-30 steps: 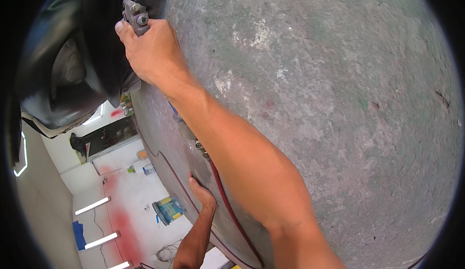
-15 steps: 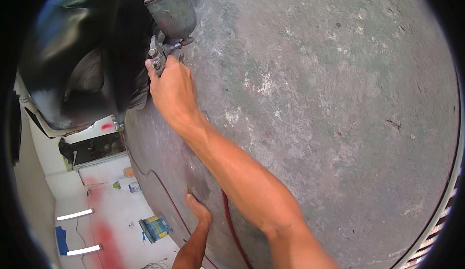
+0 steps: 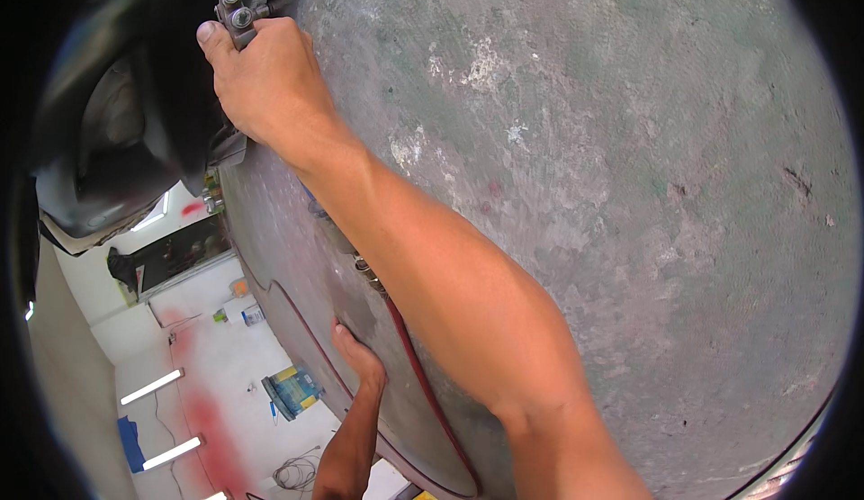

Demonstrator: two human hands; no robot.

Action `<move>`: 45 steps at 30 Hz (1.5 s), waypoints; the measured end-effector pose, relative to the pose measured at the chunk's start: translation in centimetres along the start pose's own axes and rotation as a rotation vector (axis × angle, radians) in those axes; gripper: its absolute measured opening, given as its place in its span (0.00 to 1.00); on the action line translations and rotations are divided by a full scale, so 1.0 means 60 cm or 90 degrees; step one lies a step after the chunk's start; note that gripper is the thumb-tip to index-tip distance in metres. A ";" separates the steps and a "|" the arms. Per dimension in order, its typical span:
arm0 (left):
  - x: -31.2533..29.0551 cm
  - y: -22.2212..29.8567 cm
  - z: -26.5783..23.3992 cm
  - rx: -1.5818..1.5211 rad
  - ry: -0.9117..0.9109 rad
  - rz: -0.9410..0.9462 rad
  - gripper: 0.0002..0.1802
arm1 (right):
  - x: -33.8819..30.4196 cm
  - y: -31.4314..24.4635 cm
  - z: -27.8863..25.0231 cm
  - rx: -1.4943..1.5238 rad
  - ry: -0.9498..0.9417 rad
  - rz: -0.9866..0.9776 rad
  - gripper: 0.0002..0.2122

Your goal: The person uses a spray gun to apply paint to a large black curved object that is partially covered with newspaper and plastic sheeting. The person moves around the object, adjusting the spray gun and applying paint in sweeping motions.

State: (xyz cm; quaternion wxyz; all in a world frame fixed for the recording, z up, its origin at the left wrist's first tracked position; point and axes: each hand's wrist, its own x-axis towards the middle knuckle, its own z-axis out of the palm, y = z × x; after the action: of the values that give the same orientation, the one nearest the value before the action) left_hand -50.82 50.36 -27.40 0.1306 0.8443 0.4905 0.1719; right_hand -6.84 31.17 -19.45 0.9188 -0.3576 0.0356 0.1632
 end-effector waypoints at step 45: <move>0.008 -0.011 0.007 0.026 -0.010 0.008 0.33 | 0.102 -0.042 -0.075 0.150 0.037 -0.100 0.25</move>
State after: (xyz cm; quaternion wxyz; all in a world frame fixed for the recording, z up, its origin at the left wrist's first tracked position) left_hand -50.96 51.09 -27.97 0.1164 0.8512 0.4874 0.1559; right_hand 0.01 28.09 -22.29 0.9629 -0.2537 0.0533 0.0750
